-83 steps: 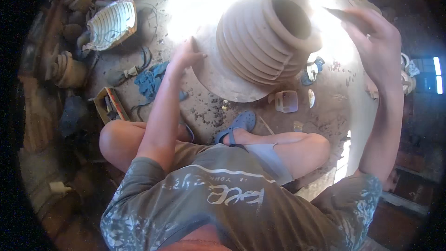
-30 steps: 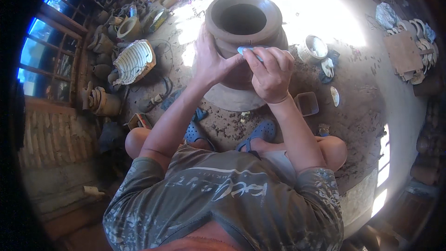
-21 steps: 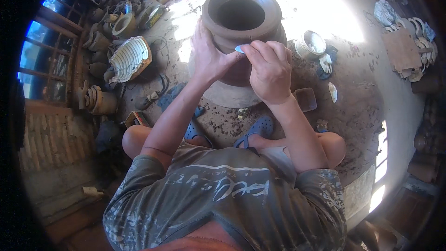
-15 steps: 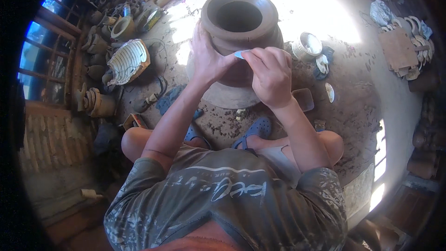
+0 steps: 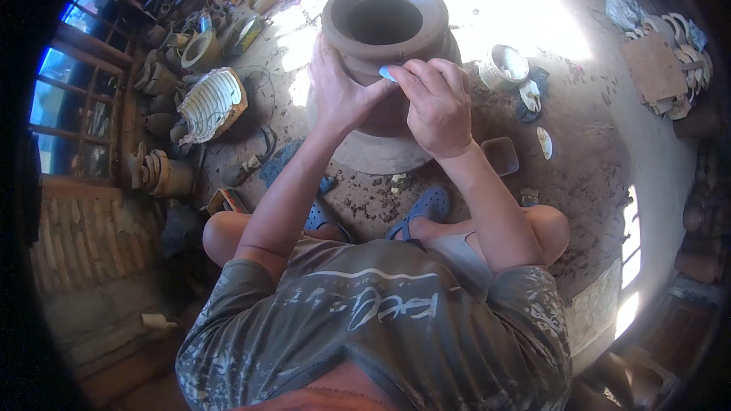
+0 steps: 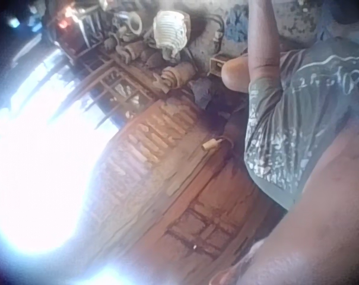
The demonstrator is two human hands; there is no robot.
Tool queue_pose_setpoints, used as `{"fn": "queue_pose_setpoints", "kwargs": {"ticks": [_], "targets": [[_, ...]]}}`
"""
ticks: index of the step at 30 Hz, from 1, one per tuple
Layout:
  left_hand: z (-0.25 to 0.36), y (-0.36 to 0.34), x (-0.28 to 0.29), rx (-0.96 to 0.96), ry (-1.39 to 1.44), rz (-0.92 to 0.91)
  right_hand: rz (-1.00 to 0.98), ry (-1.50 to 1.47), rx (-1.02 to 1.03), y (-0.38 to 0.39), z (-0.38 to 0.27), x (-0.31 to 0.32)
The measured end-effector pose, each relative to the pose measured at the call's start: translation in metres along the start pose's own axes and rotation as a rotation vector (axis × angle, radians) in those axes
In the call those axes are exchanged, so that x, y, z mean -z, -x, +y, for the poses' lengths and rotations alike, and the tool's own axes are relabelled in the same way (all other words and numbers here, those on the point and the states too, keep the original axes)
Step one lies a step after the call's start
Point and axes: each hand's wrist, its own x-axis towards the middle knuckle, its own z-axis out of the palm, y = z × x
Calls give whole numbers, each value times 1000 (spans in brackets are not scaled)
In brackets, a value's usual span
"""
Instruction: The person uses a flat tool and their hands to smooth the exterior ridges of a large clay pot on a spinning wheel. They move the tool vertically along the side and then pick up small pieces of clay to add to the base area.
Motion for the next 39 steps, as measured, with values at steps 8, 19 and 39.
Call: {"fn": "queue_pose_setpoints", "kwargs": {"ticks": [8,19,39], "targets": [[12,17,-1,-75,-47,30,-318,-214,-142,1,-1,40],[-15,17,63,-149,154,64,228,-1195,-1109,23,-28,18],[-34,4,33,-154,117,-297,459,-1594,-1297,-20,-40,-15]]}}
